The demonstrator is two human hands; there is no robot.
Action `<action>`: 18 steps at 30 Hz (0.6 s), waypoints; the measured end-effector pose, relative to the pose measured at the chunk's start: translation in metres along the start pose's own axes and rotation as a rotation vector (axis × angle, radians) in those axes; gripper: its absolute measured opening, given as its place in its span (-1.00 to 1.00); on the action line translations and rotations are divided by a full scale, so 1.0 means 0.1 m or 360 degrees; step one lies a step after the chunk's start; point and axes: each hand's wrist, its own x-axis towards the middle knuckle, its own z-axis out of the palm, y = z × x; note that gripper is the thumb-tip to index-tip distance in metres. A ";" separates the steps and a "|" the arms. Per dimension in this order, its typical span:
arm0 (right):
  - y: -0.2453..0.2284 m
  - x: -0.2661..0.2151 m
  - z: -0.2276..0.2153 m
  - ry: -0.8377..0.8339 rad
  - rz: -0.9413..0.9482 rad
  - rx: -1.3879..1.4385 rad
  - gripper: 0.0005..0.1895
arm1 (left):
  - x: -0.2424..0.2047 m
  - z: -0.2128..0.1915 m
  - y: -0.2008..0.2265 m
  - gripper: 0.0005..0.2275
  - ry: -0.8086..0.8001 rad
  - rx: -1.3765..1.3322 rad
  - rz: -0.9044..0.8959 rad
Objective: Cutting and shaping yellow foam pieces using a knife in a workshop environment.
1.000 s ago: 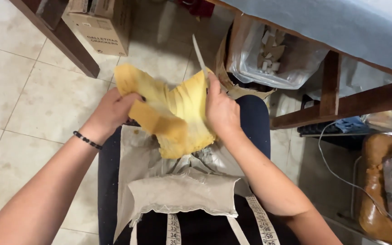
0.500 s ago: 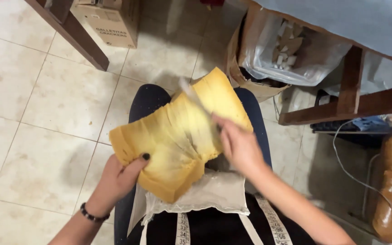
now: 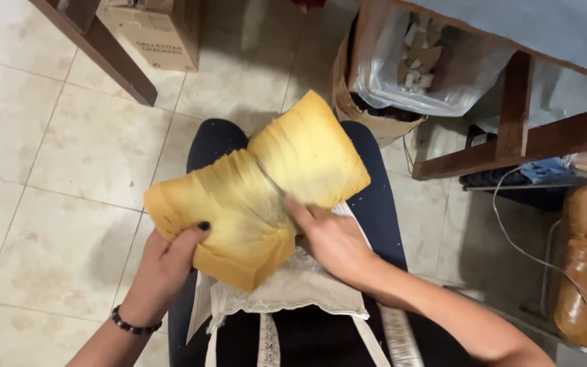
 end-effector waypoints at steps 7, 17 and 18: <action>0.11 -0.79 -0.22 -0.0483 0.0224 0.0389 -0.35 | -0.18 -0.03 0.07 -0.68 0.0030 -0.0213 -0.0196; -0.04 -0.13 -0.56 0.0006 0.0168 0.0214 -0.34 | -0.21 -0.04 0.00 -0.57 0.0057 -0.0393 -0.0265; -0.02 0.07 -0.40 0.0014 0.0164 0.0215 -0.34 | -0.20 -0.04 -0.04 -0.57 0.0060 -0.0389 -0.0256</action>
